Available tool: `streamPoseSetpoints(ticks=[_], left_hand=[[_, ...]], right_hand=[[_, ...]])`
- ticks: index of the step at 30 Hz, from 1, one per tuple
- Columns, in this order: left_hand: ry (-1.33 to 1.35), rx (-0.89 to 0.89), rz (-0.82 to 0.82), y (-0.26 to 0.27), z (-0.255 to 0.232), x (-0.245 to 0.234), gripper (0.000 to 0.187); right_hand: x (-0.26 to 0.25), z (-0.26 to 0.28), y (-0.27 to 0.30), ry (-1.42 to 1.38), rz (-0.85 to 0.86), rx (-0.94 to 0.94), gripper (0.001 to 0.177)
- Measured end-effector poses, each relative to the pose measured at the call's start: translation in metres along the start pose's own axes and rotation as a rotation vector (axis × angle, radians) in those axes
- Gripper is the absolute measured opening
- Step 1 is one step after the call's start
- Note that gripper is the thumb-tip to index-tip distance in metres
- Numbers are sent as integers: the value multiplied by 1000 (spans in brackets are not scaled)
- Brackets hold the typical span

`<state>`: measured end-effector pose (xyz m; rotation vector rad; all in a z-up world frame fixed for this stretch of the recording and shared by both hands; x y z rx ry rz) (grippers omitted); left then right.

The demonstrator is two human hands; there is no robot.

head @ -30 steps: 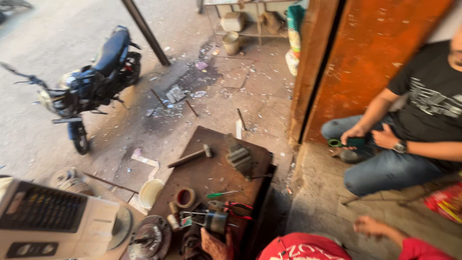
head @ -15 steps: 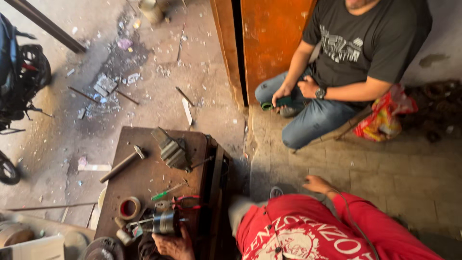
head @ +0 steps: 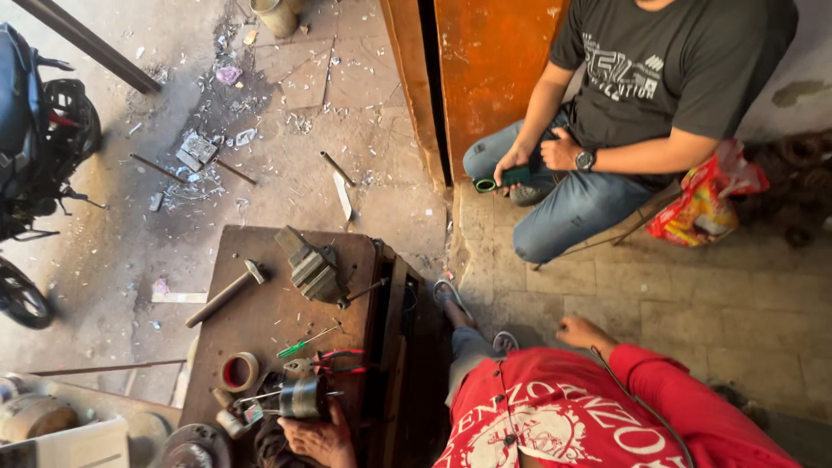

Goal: The person works on a cylindrical electrical component, using pliers to strip and twist wires, and applying tape to insulate connections. The person handles the component repeatedly, adjusting wires and securing them with tape.

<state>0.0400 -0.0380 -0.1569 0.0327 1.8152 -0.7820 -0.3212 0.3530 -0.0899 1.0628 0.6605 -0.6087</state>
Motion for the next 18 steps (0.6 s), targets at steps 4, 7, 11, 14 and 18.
streamPoseSetpoints(ticks=[4, 7, 11, 14, 18], left_hand=[[-60, -31, 93, 10, 7, 4, 126], [-22, -24, 81, 11, 10, 6, 124], [-44, -36, 93, 7, 7, 9, 126], [-64, -52, 123, 10, 9, 9, 126], [-44, -62, 133, 12, 10, 8, 127]], right_hand=[[20, -18, -2, 40, 154, 78, 51], [32, -23, -9, 6, 129, 94, 51], [42, -33, -21, -25, 114, 62, 51], [51, -48, -23, -15, 97, 94, 50], [58, -56, -23, -50, 92, 95, 50]])
Point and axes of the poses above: each hand's wrist, its own y-axis away from the middle knuckle, its own x-axis out of the palm, z = x × y, the point moved 2 cm from there along -y, towards the middle knuckle, and after that the axes turned 10 degrees about x, right-handed, at the moved point
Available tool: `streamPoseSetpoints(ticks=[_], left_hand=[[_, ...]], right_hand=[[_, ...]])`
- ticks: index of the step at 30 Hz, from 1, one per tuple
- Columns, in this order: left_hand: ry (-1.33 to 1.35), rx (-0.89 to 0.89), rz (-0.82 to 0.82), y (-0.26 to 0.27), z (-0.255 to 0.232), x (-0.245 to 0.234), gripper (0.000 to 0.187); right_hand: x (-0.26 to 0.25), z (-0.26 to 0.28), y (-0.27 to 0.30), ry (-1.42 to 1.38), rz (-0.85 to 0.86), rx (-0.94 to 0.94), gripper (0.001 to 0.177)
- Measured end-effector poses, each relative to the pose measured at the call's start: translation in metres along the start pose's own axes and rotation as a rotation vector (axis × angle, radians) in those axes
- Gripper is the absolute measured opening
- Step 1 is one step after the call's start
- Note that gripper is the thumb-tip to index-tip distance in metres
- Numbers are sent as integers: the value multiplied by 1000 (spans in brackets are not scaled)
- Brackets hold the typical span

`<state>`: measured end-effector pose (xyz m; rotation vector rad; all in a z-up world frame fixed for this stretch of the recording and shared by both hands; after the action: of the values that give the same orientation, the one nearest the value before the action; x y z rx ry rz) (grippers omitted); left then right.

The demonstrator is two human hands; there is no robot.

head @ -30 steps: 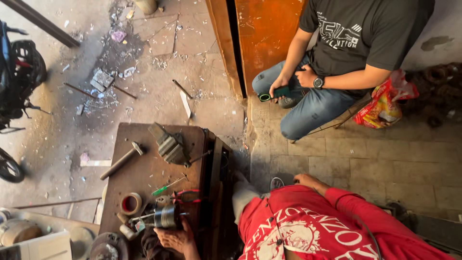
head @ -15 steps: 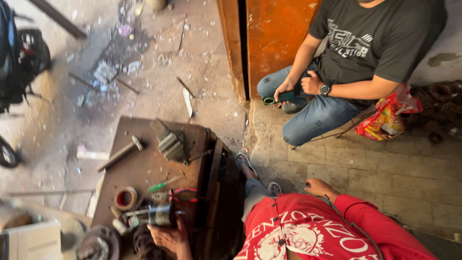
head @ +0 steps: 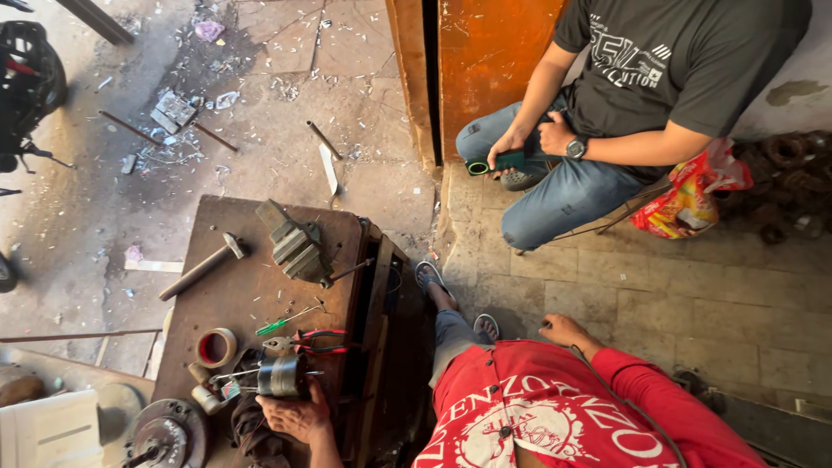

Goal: The person works on a cylindrical electrical component, using pliers to strip and twist wires, and applying tape to insulate connections. The person handles the component repeatedly, adjusting wires and securing them with tape.

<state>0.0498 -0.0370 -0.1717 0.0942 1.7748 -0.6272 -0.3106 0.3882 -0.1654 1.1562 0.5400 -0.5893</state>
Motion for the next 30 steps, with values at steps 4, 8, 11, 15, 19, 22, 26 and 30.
streamPoseSetpoints(ticks=[4, 8, 11, 15, 19, 22, 26, 30], left_hand=[[-36, 15, 17, -3, 0, 0, 132], [-23, 12, 18, -1, 0, 0, 131], [-4, 21, 3, -2, -2, 0, 129], [15, 31, -12, -5, -1, -3, 127], [14, 35, -20, -4, -2, -3, 126], [-14, 43, -29, -4, -1, -2, 125], [41, 24, -35, -1, 1, 0, 124], [75, 33, -46, -1, 2, 2, 122]], right_hand=[[2, 4, 0, -38, -2, 7, 50], [7, 3, -5, -18, 1, 2, 52], [10, 4, -11, 4, 19, 25, 51], [15, 7, -16, 25, 64, 75, 51], [16, 5, -19, 33, 77, 91, 51], [17, 6, -21, 28, 71, 55, 50], [18, 6, -23, 42, 58, 27, 51], [17, 8, -23, 29, 54, 9, 53]])
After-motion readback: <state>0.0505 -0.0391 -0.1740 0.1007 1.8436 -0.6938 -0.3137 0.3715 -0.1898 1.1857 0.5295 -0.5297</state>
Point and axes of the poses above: each hand's wrist, its own y-axis away from the middle knuckle, its own x-axis out of the palm, z = x × y, the point moved 2 cm from there along -y, towards the middle knuckle, and after that the axes turned 10 degrees about x, right-handed, at the moved point
